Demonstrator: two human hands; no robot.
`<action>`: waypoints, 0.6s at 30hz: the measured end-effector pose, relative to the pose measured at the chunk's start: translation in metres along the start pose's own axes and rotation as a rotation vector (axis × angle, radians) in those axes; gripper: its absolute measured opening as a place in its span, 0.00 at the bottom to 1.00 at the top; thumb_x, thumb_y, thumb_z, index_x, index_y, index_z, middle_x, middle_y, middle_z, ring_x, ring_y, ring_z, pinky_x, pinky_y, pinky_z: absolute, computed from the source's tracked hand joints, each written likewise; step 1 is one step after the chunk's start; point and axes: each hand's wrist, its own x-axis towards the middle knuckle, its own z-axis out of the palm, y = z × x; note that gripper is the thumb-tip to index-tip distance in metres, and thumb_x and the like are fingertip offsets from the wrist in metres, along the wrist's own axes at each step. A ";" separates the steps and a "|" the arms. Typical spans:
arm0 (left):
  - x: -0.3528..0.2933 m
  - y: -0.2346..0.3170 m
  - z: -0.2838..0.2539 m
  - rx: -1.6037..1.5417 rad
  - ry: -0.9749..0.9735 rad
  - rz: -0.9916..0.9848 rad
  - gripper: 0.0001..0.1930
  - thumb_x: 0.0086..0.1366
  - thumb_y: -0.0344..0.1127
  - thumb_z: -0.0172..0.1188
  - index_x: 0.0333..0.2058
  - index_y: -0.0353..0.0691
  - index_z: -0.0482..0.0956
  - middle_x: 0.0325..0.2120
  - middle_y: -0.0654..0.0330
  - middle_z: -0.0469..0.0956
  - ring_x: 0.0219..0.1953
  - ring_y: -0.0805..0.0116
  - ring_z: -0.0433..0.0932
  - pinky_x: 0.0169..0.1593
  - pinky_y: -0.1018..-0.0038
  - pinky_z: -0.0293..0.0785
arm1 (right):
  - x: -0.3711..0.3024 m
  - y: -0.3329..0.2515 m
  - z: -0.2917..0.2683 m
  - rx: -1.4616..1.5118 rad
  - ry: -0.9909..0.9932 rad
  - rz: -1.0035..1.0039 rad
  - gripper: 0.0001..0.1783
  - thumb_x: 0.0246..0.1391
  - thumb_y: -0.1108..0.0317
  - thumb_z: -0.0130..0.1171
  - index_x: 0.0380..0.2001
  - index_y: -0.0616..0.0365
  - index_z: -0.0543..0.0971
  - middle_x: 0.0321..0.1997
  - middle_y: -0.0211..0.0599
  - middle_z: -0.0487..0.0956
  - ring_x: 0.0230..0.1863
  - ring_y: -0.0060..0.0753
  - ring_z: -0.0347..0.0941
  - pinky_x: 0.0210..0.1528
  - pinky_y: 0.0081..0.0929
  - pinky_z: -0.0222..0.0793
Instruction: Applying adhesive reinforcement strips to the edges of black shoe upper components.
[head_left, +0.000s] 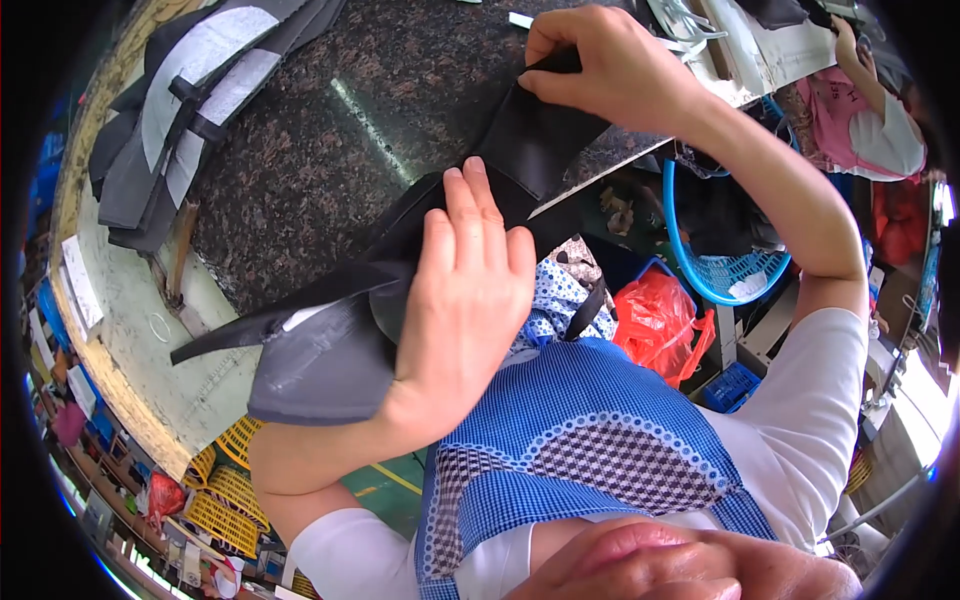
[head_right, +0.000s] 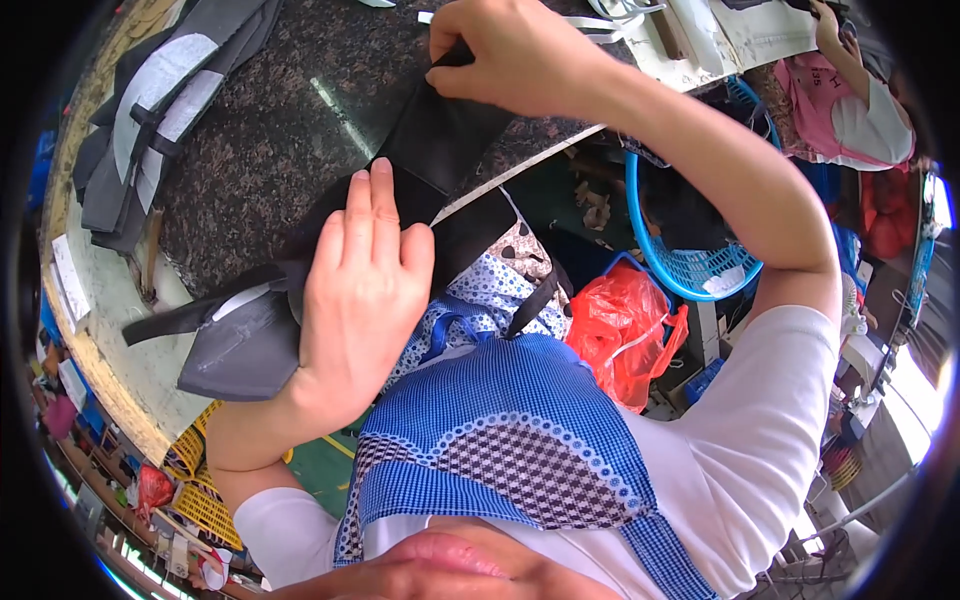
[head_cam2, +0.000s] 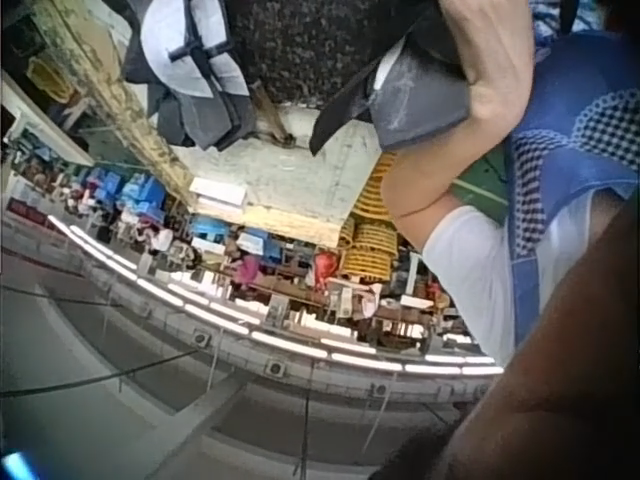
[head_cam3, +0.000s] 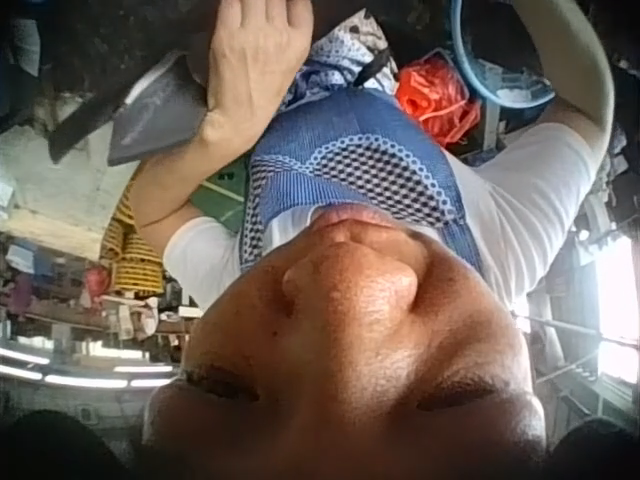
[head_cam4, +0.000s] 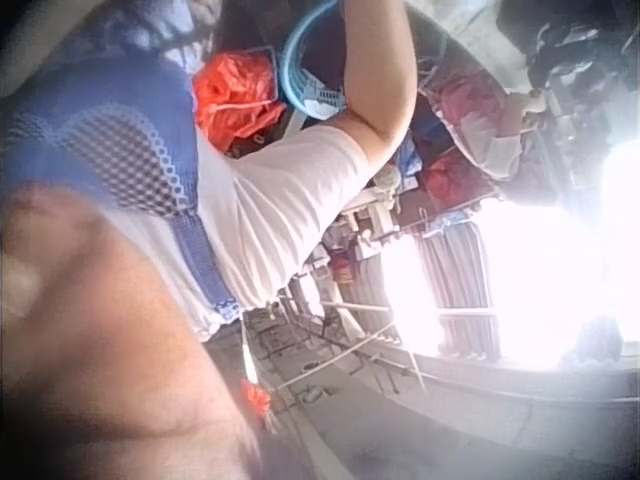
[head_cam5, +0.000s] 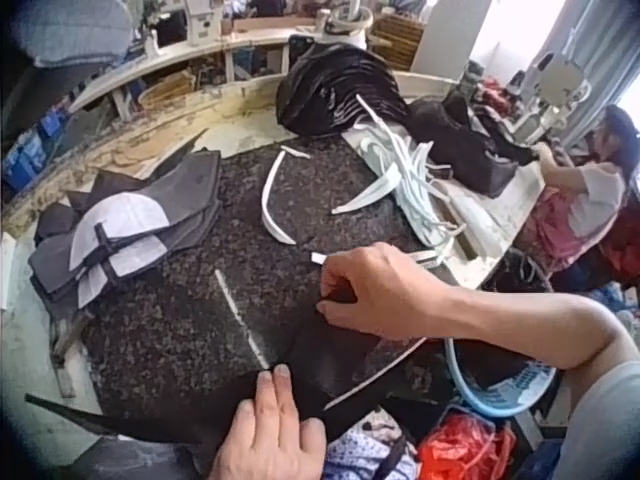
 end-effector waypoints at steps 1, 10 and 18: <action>0.001 0.005 -0.002 0.085 -0.074 -0.027 0.04 0.66 0.32 0.56 0.34 0.38 0.75 0.61 0.40 0.75 0.63 0.51 0.75 0.62 0.64 0.72 | 0.000 0.007 0.011 -0.285 0.155 -0.175 0.21 0.60 0.51 0.65 0.43 0.58 0.83 0.39 0.40 0.85 0.39 0.38 0.82 0.42 0.35 0.78; -0.023 -0.004 0.009 0.148 0.126 -0.093 0.05 0.67 0.33 0.58 0.33 0.38 0.74 0.39 0.42 0.86 0.38 0.62 0.87 0.37 0.76 0.81 | -0.045 0.026 0.037 -0.556 0.361 -0.686 0.26 0.38 0.74 0.65 0.47 0.58 0.85 0.59 0.38 0.82 0.55 0.43 0.79 0.57 0.41 0.75; -0.043 -0.125 0.013 -0.851 0.074 -0.218 0.10 0.53 0.28 0.70 0.36 0.37 0.85 0.31 0.57 0.80 0.36 0.56 0.79 0.41 0.65 0.75 | -0.010 -0.007 0.061 0.187 0.054 -0.470 0.08 0.58 0.75 0.62 0.41 0.62 0.83 0.39 0.43 0.84 0.41 0.49 0.81 0.45 0.39 0.77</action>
